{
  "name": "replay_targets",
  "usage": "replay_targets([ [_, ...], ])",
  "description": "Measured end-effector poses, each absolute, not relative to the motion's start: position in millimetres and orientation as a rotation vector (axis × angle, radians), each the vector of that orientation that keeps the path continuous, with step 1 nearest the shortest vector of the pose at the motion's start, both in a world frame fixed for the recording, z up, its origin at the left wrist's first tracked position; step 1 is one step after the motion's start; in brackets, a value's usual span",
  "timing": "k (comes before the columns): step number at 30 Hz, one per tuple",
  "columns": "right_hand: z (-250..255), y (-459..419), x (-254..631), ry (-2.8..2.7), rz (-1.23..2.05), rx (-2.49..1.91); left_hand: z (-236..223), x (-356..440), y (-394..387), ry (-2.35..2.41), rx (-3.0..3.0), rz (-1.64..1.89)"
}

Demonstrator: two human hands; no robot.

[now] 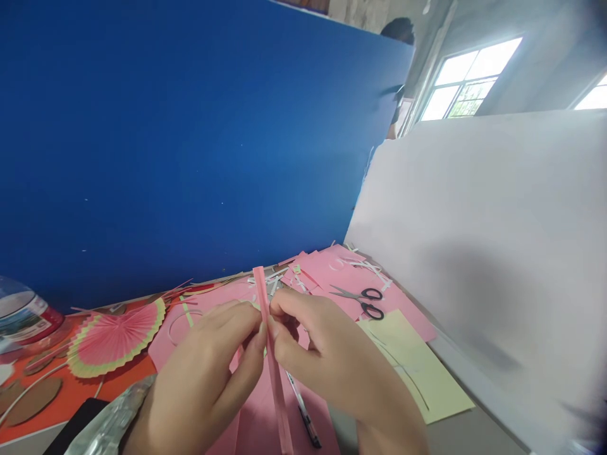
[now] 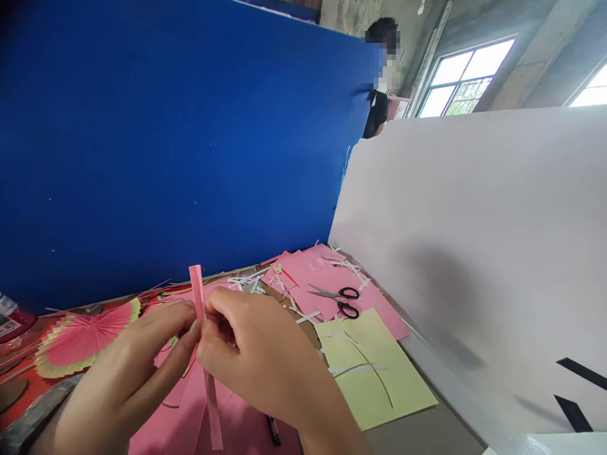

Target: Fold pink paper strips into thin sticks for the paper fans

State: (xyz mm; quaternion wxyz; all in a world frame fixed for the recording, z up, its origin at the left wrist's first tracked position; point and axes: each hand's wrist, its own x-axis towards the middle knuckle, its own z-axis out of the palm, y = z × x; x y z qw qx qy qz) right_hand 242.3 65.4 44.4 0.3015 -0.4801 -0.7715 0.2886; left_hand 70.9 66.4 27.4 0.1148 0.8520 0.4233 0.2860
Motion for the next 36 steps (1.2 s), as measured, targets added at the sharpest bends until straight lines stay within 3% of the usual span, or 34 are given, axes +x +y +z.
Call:
replay_targets([
  [36, 38, 64, 248, -2.229, 0.664, -1.305, 29, 70, 70, 1.146, 2.292, 0.987],
])
